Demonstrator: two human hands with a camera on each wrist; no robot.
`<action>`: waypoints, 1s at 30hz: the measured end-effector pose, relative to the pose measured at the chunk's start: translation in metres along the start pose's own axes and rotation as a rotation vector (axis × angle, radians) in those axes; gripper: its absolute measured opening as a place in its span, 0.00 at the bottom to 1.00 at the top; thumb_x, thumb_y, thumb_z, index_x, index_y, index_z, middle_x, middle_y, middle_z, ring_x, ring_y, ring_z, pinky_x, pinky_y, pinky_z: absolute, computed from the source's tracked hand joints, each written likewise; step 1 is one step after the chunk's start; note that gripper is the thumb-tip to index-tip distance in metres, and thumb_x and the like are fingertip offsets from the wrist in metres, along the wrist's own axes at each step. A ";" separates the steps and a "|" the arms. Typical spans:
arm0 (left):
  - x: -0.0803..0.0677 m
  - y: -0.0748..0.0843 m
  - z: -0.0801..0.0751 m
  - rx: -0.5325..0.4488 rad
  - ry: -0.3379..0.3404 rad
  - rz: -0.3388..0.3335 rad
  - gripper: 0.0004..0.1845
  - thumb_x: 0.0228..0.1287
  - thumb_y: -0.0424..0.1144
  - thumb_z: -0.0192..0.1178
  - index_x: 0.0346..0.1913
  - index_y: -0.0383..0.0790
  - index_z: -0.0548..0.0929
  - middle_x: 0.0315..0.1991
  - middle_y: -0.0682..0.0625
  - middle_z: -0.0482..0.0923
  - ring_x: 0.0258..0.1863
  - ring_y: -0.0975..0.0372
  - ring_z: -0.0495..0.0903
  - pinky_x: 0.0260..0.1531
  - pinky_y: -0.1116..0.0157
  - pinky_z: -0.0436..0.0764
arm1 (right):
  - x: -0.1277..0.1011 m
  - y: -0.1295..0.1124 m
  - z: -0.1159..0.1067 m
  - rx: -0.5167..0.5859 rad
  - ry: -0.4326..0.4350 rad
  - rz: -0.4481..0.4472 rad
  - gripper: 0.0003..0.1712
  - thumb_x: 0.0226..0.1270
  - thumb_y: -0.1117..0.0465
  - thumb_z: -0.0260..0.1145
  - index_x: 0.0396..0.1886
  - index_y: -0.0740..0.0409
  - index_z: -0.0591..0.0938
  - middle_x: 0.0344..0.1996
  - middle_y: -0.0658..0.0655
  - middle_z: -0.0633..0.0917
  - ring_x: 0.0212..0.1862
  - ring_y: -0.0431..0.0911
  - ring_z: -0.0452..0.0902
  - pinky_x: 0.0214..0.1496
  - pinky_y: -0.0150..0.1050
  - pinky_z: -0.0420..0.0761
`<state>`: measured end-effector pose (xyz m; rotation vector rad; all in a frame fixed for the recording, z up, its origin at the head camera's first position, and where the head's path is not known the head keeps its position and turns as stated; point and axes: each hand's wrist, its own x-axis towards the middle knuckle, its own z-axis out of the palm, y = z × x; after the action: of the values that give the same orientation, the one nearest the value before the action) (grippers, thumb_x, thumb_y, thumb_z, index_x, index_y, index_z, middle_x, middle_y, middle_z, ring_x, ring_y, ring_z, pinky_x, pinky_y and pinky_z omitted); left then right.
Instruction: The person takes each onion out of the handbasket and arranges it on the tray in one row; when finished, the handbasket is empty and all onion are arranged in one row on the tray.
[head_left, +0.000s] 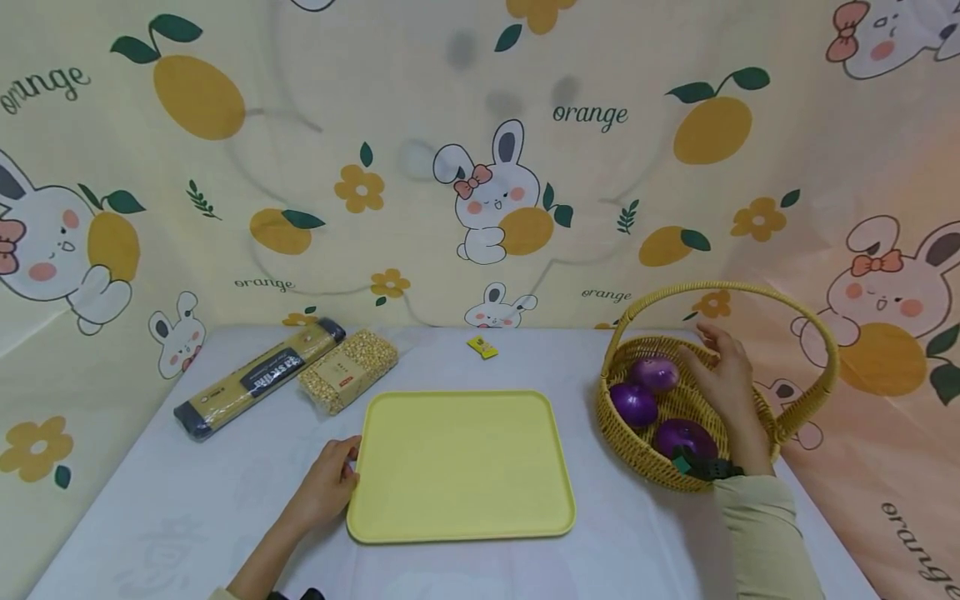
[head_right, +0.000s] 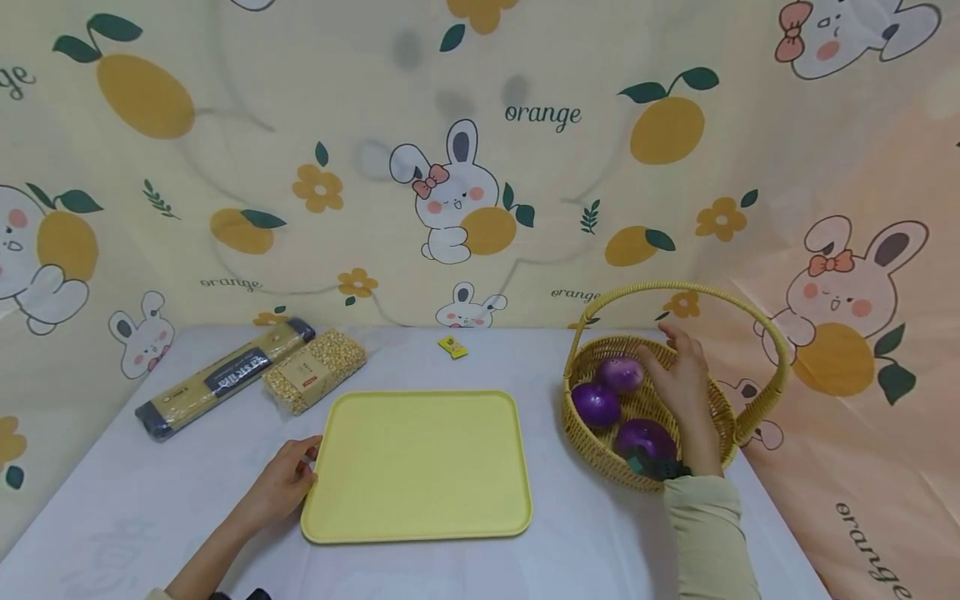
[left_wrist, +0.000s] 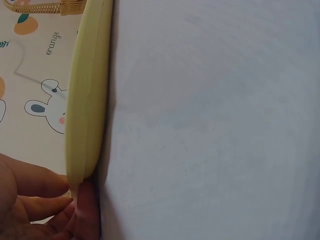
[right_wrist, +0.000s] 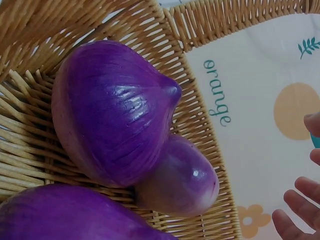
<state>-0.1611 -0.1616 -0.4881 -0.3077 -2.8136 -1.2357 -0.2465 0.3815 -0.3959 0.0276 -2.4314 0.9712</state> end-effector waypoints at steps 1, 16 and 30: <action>0.000 0.000 0.000 -0.003 0.001 0.002 0.27 0.49 0.18 0.54 0.57 0.19 0.68 0.38 0.43 0.70 0.31 0.62 0.67 0.32 0.70 0.69 | 0.000 0.001 0.000 -0.006 -0.002 -0.004 0.32 0.66 0.57 0.60 0.65 0.66 0.65 0.57 0.72 0.68 0.56 0.69 0.65 0.51 0.63 0.66; 0.000 -0.003 0.002 -0.017 0.005 -0.011 0.27 0.49 0.19 0.54 0.57 0.20 0.68 0.39 0.43 0.69 0.31 0.62 0.67 0.31 0.70 0.69 | 0.004 0.007 0.008 -0.032 -0.019 -0.025 0.30 0.65 0.57 0.61 0.62 0.69 0.67 0.54 0.73 0.70 0.55 0.68 0.66 0.48 0.59 0.67; 0.000 -0.001 0.000 -0.012 -0.024 -0.031 0.27 0.51 0.19 0.54 0.58 0.20 0.68 0.39 0.43 0.69 0.31 0.62 0.67 0.31 0.70 0.69 | 0.006 0.015 0.015 -0.068 -0.014 -0.090 0.28 0.63 0.61 0.63 0.58 0.74 0.69 0.50 0.77 0.72 0.52 0.68 0.66 0.51 0.61 0.64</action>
<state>-0.1613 -0.1622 -0.4891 -0.2820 -2.8428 -1.2645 -0.2622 0.3841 -0.4120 0.1195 -2.4518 0.8504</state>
